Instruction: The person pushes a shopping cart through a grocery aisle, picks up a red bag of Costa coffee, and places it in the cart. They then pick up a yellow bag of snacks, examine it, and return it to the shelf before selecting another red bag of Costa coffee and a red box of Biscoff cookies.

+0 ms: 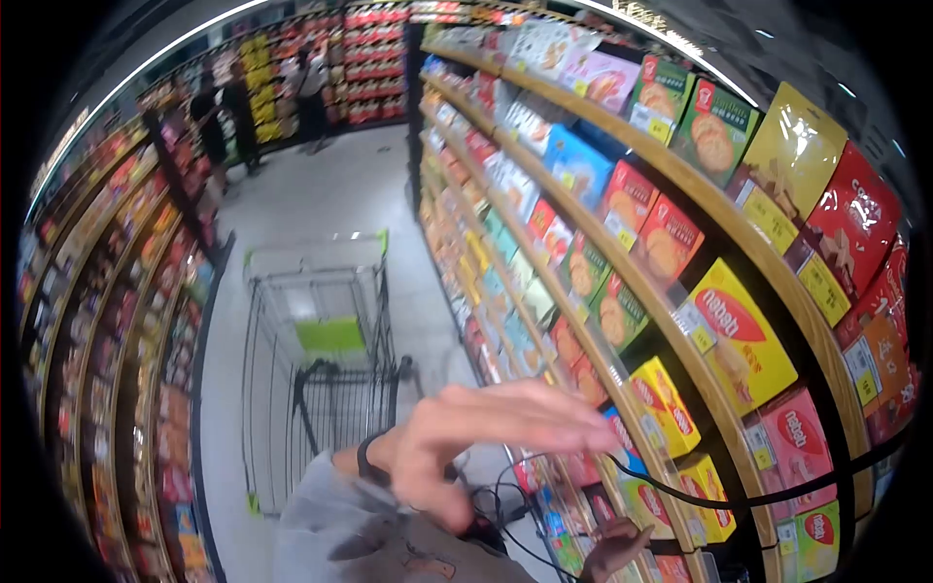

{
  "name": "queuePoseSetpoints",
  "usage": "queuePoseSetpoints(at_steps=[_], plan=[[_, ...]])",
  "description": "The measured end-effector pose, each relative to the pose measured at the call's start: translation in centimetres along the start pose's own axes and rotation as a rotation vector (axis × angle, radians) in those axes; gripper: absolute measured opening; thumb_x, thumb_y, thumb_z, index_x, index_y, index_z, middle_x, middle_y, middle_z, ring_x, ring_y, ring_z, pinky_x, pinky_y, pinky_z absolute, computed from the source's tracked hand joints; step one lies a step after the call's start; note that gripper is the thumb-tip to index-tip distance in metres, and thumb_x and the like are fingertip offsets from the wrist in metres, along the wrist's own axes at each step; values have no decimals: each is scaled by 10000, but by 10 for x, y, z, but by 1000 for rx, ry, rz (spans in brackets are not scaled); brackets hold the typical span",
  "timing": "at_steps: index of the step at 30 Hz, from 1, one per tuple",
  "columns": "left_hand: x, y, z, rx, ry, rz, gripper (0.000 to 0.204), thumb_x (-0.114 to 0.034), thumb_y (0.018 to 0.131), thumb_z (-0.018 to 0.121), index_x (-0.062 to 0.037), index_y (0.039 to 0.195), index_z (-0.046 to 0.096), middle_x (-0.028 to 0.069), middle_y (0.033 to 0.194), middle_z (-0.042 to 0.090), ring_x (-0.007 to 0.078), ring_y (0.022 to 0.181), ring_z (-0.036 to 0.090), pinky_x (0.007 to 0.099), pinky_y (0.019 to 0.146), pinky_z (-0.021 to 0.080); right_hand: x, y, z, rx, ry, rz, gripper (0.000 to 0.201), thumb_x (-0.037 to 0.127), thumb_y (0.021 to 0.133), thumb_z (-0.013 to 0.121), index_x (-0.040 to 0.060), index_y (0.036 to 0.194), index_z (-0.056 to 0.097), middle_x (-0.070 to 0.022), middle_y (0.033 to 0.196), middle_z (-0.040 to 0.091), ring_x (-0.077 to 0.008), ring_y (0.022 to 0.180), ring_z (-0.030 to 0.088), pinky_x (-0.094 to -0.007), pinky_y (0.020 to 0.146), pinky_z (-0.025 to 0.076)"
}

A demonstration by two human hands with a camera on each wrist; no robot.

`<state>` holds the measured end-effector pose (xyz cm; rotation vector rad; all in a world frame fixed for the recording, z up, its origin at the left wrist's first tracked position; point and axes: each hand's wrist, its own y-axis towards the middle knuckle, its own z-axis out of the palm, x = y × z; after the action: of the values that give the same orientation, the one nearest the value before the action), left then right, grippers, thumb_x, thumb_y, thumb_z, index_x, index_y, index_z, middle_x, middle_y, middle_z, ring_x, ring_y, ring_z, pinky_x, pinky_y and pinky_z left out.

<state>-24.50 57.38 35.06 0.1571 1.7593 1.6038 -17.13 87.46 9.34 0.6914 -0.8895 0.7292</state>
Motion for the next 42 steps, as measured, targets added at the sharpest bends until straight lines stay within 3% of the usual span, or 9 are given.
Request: queuePoseSetpoints(at_steps=[1,2,10,16,18,21,28,35,42], plan=[[-13,2,26,45,-32,186,681,-497,921,540,90,1265,547,256,1294,559,471,1269,442,596,1071,266,4,-3,-14,-3,-32,109,685,441,1033,234,25,555,494,-121,494,472,-249,448,505,-323,446,454],[-46,27,49,83,91,198,553,-416,966,528,32,1286,483,160,908,674,303,878,635,574,1012,391,14,-4,-21,-16,-66,211,686,443,1035,228,33,549,485,-124,495,479,-250,452,500,-326,469,452],[-123,-8,128,63,472,446,674,-546,928,486,-57,1379,374,110,845,672,252,836,632,590,998,386,66,-29,-24,373,-182,164,712,446,1039,152,52,529,455,-122,511,505,-230,451,493,-303,540,450],[-236,-84,117,-92,794,452,773,-643,900,454,-123,1448,293,73,797,670,214,804,629,602,987,383,34,-132,12,128,-61,535,660,461,1033,234,-11,700,555,-147,577,578,-234,492,571,-319,452,475],[-286,-123,111,-217,890,415,807,-675,890,444,-145,1472,265,61,781,670,202,794,629,606,984,382,2,-169,13,521,-76,473,668,471,1030,247,2,656,540,-144,555,560,-233,466,544,-325,442,459],[-354,-209,112,-576,904,245,580,-477,939,487,-8,1280,506,204,1125,665,409,1121,595,573,1054,311,-28,-239,51,547,-118,616,718,499,1026,221,49,535,489,-125,513,526,-234,467,528,-308,471,458],[-584,-545,111,-415,1621,-1386,687,-152,755,739,-17,1357,437,212,1306,519,384,1129,538,404,980,443,-86,-456,153,740,-295,611,657,488,1029,237,25,714,581,-116,674,625,-188,610,628,-270,570,478],[-753,-674,206,-1136,1282,-1703,555,-224,810,711,-69,1303,508,199,1259,570,359,1113,577,418,916,487,-153,-608,236,993,-409,905,520,576,965,379,99,1015,580,-29,956,607,-159,845,588,-299,671,448],[-796,-764,110,-988,1239,-1803,503,-293,843,681,-90,1282,540,174,1152,641,330,1038,626,404,879,505,-145,-709,329,1060,-397,804,498,534,992,352,97,1025,588,-21,970,615,-155,850,613,-308,656,458]])
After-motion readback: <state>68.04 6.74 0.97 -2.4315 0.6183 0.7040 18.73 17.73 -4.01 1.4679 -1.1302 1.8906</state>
